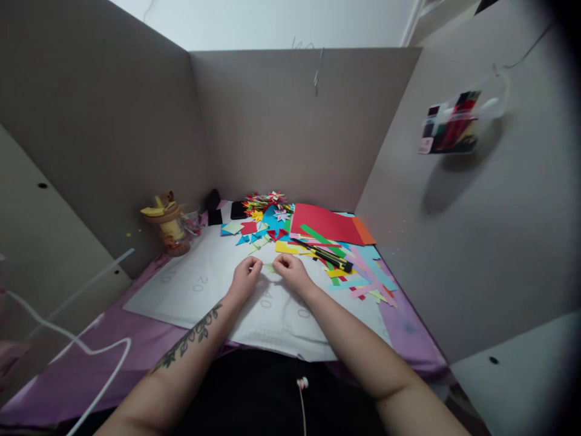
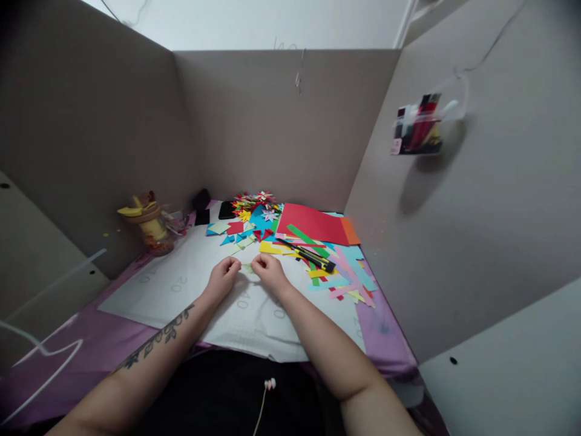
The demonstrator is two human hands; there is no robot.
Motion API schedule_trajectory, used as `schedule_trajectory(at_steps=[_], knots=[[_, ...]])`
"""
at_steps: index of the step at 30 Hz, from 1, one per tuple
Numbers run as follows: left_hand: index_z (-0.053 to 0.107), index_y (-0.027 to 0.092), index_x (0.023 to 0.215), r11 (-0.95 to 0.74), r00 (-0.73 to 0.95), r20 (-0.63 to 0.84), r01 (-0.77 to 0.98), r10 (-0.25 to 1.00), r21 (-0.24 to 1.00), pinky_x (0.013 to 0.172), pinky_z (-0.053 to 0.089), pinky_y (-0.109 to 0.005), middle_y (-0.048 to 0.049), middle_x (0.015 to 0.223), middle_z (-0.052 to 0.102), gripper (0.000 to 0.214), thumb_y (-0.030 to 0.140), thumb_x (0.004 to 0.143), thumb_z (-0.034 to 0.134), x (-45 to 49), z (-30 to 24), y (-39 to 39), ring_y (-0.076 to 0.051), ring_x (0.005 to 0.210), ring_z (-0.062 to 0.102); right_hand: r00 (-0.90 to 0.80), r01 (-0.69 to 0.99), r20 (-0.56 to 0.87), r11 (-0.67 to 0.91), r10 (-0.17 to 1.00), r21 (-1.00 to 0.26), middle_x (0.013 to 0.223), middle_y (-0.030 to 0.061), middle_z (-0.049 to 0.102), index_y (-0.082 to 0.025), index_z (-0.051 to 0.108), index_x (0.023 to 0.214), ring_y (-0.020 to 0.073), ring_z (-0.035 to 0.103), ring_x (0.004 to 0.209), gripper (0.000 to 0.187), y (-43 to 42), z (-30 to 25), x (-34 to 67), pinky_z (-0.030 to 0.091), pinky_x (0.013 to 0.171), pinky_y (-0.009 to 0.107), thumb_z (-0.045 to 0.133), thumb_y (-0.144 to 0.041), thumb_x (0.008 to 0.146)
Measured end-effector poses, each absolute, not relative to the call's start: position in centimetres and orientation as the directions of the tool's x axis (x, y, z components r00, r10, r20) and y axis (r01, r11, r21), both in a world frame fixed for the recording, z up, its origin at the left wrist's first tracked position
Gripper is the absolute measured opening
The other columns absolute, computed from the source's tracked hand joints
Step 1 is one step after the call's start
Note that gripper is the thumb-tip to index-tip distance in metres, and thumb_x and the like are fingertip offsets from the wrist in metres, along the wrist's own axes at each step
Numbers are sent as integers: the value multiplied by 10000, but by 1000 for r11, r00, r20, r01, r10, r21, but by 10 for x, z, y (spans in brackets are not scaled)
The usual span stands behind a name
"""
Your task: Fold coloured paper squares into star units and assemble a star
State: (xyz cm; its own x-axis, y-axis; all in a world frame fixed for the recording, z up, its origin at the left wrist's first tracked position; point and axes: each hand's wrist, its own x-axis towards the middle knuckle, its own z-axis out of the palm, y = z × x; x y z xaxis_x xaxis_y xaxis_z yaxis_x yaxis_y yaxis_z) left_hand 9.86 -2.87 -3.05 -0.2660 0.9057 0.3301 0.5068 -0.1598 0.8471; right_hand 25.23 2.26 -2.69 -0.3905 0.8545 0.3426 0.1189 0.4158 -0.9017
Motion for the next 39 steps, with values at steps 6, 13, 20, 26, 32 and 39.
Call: schedule_trajectory(at_steps=[6,13,20,26,32,39], knots=[[592,162,758,-204,-245,339,448,908,871,625,417,-237,-20,744,610,221,363,780,505,100,-32,-30,-147,701,547,-406,66,325,382,854,-922,622,-22,510,-163,555,666,111,446,588,150,24,-30,251,359,567,222,534,-291,742],[577,149,680,-220,-151,327,478,933,850,574,407,-217,-6,660,586,220,328,781,499,104,-30,-34,-122,626,522,-468,67,302,374,831,-925,623,-28,499,-157,559,689,103,435,582,164,22,-31,249,353,559,214,549,-310,747],[577,154,709,-223,-128,347,556,929,801,598,404,-222,-13,704,595,216,314,808,471,104,-28,-37,-123,650,525,-453,80,308,382,836,-921,596,-41,479,-158,540,648,93,419,564,176,24,-31,252,335,539,211,559,-303,746],[574,165,725,-163,-122,297,614,947,773,629,407,-245,-23,738,604,212,300,824,444,102,-28,-41,-136,676,535,-266,-19,263,268,927,-963,563,-50,467,-167,528,642,85,417,528,212,39,-30,266,352,514,209,579,-349,737],[613,173,759,-246,156,200,773,967,585,697,396,-292,-50,785,621,184,233,814,448,107,-22,-48,-173,758,538,-100,-72,170,163,980,-984,570,-29,554,-163,552,712,97,504,521,270,77,-28,273,404,509,209,638,-417,683],[610,171,769,-325,294,142,805,945,496,722,394,-316,-58,785,619,172,206,833,454,112,-15,-52,-184,789,527,-97,-51,156,152,983,-987,586,-11,596,-162,548,729,112,552,519,266,150,2,244,448,531,230,655,-391,647]])
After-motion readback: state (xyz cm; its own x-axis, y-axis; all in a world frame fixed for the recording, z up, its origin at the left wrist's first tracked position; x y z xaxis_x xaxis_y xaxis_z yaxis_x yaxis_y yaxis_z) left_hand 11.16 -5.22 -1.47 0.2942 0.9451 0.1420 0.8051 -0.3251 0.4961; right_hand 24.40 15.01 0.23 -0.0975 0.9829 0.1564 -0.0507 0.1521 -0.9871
